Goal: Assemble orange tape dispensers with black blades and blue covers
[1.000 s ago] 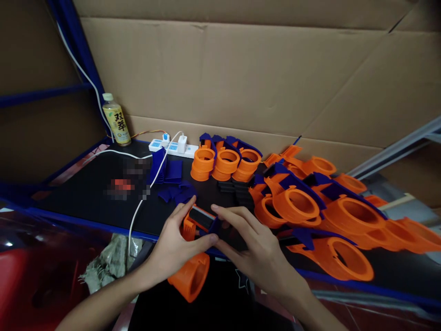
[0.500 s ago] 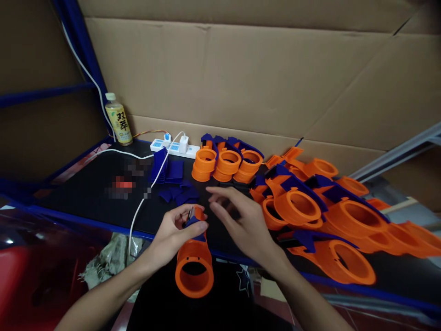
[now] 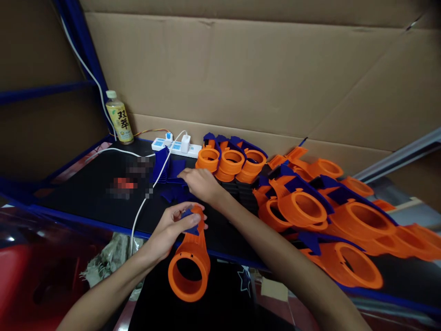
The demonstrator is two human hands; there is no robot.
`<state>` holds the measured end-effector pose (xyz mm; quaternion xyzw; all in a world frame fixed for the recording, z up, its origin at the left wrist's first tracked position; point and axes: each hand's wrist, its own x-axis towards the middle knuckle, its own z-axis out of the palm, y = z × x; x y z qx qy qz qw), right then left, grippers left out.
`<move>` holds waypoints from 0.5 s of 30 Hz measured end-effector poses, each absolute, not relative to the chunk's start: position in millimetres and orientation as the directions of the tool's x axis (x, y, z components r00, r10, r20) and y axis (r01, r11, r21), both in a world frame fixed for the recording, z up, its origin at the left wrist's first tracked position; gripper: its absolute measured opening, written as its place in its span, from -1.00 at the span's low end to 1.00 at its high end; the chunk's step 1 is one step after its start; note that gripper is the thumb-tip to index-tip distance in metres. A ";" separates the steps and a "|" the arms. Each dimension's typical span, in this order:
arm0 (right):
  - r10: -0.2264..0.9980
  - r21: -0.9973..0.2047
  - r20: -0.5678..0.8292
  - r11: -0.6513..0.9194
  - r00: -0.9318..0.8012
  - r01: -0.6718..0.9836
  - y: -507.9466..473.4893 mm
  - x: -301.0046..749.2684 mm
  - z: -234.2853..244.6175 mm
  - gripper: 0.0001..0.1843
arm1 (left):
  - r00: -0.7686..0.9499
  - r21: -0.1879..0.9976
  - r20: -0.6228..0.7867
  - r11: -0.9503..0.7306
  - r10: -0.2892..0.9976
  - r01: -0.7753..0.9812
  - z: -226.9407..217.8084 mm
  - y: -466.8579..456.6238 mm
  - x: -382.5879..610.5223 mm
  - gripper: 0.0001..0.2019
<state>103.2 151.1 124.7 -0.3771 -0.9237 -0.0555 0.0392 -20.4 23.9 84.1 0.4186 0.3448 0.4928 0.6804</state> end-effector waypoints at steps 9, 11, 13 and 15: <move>0.669 0.134 0.169 0.712 -0.724 0.689 151.1 104.0 122.6 -0.62 | 0.285 0.913 -0.012 0.127 0.958 -0.388 81.6 24.2 -19.7 -0.64; 0.665 0.129 0.209 0.708 -0.717 0.694 149.3 105.3 124.0 -0.63 | 0.271 0.911 0.001 0.111 0.963 -0.398 81.0 24.2 -20.0 -0.63; 0.662 0.115 0.253 0.703 -0.705 0.702 147.1 107.8 126.3 -0.66 | 0.267 0.898 0.001 0.116 0.964 -0.424 80.7 23.8 -20.3 -0.61; 0.665 0.102 0.291 0.693 -0.688 0.713 143.6 112.7 129.5 -0.69 | 0.281 0.876 -0.016 0.149 0.960 -0.458 80.4 23.1 -20.8 -0.61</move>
